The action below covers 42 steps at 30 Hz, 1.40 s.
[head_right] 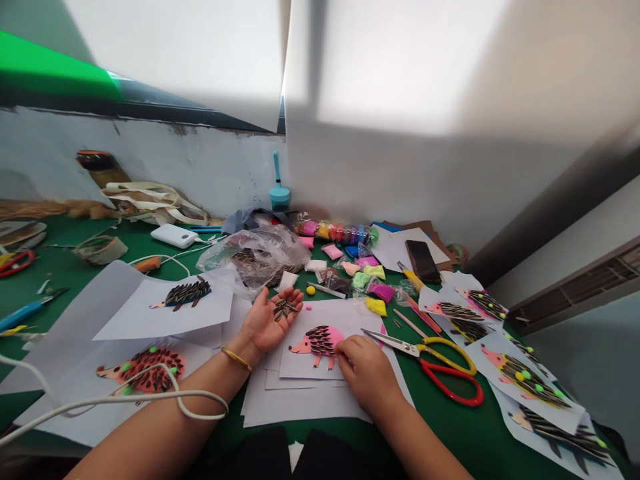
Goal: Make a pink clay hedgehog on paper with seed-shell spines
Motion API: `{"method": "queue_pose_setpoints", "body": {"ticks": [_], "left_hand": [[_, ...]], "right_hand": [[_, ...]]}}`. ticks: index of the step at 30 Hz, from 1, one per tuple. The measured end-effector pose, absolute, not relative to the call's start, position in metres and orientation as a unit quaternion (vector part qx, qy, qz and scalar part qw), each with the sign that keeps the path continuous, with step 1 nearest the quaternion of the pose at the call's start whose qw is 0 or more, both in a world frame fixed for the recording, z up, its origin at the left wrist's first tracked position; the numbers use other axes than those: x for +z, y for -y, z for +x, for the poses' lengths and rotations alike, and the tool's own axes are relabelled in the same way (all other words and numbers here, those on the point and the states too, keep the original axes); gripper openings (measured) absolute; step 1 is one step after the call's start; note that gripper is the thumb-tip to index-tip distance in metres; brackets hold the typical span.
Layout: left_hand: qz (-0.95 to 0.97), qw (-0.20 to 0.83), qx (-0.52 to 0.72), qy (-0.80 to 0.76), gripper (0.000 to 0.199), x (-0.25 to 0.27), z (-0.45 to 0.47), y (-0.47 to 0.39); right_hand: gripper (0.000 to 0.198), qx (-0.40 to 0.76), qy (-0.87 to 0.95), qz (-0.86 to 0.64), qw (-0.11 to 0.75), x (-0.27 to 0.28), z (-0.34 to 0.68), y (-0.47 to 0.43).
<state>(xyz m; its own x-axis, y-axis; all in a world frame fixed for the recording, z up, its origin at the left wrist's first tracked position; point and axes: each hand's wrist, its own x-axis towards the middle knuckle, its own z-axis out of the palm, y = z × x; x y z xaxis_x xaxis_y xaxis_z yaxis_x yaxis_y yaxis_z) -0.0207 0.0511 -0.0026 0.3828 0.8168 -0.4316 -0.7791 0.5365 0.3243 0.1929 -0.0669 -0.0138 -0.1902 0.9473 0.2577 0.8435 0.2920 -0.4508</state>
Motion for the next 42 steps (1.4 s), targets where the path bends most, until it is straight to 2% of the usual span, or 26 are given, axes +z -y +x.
{"method": "queue_pose_setpoints", "body": {"ticks": [31, 38, 42], "left_hand": [[0.051, 0.821, 0.483, -0.299, 0.050, -0.006, -0.020, -0.052], [0.051, 0.820, 0.484, -0.302, 0.050, -0.005, -0.021, -0.052], [0.049, 0.821, 0.483, -0.300, 0.050, -0.004, -0.021, -0.051]], "right_hand": [[0.018, 0.089, 0.783, -0.592, 0.169, -0.010, 0.182, 0.060], [0.009, 0.113, 0.764, -0.609, 0.181, -0.005, 0.187, 0.063], [0.016, 0.102, 0.770, -0.595, 0.205, -0.004, 0.196, 0.063]]}}
